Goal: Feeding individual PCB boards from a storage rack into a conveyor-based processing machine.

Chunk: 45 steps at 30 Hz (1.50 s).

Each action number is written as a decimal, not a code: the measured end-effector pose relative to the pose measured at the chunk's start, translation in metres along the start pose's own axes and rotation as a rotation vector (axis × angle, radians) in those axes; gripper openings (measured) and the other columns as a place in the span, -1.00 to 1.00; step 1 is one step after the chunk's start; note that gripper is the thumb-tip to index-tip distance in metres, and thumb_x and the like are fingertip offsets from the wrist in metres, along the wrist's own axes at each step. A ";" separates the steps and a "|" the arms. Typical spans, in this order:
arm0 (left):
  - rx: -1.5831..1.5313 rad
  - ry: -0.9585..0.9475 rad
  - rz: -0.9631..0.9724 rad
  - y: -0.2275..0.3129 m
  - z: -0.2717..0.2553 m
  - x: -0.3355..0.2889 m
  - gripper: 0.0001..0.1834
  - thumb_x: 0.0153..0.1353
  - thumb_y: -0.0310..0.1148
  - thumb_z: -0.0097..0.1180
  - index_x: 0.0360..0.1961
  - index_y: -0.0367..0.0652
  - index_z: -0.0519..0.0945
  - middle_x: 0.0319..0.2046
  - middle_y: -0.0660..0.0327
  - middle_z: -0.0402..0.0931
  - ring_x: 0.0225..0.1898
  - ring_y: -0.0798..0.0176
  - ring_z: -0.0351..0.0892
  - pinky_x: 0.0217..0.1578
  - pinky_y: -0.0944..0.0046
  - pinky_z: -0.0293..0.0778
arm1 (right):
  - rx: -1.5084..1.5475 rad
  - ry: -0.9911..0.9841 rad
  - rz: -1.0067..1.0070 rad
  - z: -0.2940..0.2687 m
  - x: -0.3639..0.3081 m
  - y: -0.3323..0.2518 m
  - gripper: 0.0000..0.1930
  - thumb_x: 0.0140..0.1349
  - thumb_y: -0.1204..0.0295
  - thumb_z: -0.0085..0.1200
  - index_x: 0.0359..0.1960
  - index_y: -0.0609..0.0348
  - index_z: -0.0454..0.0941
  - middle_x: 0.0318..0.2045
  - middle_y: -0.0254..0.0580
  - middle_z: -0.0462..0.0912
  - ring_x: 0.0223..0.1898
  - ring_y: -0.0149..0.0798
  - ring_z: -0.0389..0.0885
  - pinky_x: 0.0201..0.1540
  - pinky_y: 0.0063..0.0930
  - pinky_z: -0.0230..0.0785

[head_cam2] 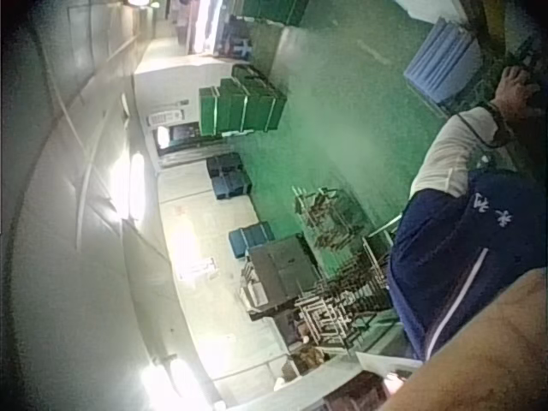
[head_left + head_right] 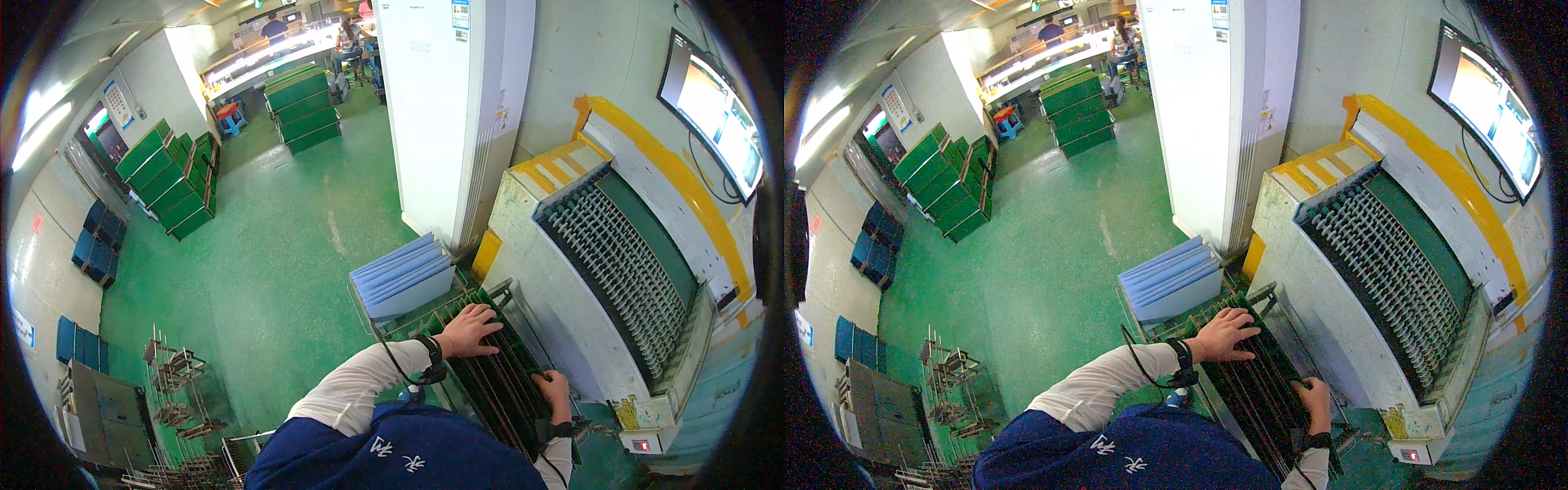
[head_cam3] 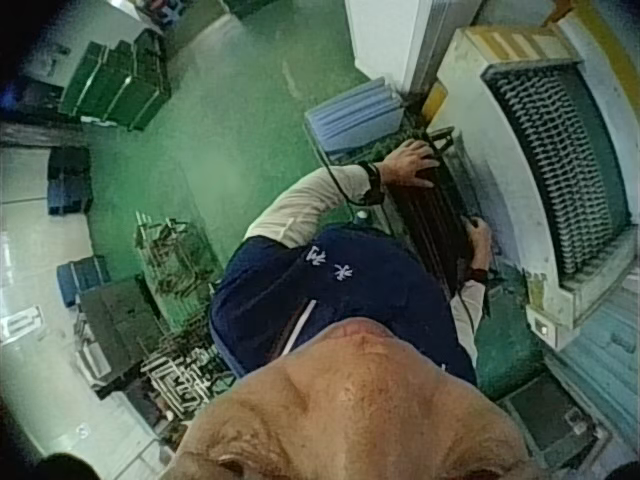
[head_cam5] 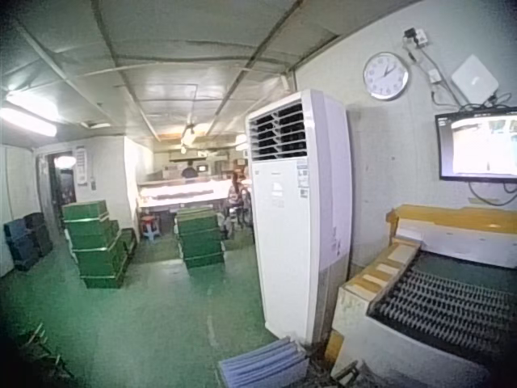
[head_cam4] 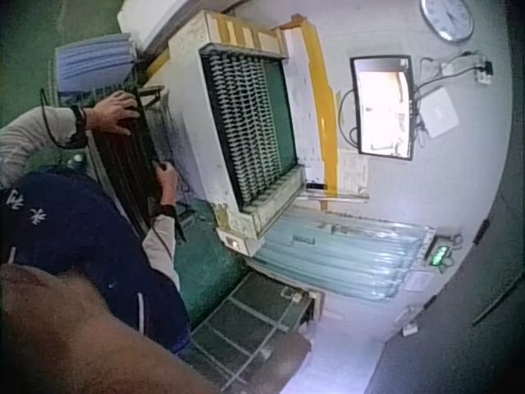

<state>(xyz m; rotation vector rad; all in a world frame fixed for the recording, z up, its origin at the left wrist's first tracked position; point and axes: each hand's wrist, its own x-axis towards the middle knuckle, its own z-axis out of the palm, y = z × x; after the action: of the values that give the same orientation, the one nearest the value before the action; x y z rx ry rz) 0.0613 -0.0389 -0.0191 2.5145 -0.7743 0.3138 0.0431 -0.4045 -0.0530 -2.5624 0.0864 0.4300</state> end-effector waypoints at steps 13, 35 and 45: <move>-0.007 -0.010 0.000 0.001 -0.002 -0.004 -0.30 0.22 0.25 0.28 0.23 0.02 0.62 0.23 0.03 0.46 0.38 -0.15 0.31 0.40 -0.14 0.22 | -0.041 0.042 -0.068 0.009 0.007 0.020 -0.43 0.09 -0.05 0.42 -0.10 0.24 0.78 -0.15 0.16 0.79 -0.07 0.14 0.76 0.04 -0.09 0.55; -0.009 0.027 0.016 0.004 -0.003 -0.020 -0.34 0.19 0.23 0.31 0.13 -0.02 0.66 0.15 0.04 0.47 0.33 -0.13 0.33 0.36 -0.10 0.25 | -0.219 0.048 -0.228 0.017 -0.019 -0.001 -0.62 0.18 0.10 0.33 -0.23 0.20 0.76 -0.34 0.22 0.71 -0.23 0.28 0.70 -0.17 0.05 0.49; -0.002 0.045 0.047 0.002 0.002 -0.014 -0.32 0.18 0.25 0.31 0.14 -0.02 0.67 0.07 0.05 0.46 0.21 -0.11 0.38 0.31 -0.10 0.28 | -0.206 0.277 -0.201 -0.081 -0.058 -0.035 -0.61 0.17 0.17 0.33 -0.16 0.28 0.72 -0.23 0.26 0.70 -0.09 0.29 0.65 -0.05 0.11 0.43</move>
<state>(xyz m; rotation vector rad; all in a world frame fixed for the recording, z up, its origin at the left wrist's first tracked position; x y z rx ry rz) 0.0493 -0.0345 -0.0247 2.4810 -0.8170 0.3845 0.0164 -0.4179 0.0483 -2.7838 -0.1210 0.0060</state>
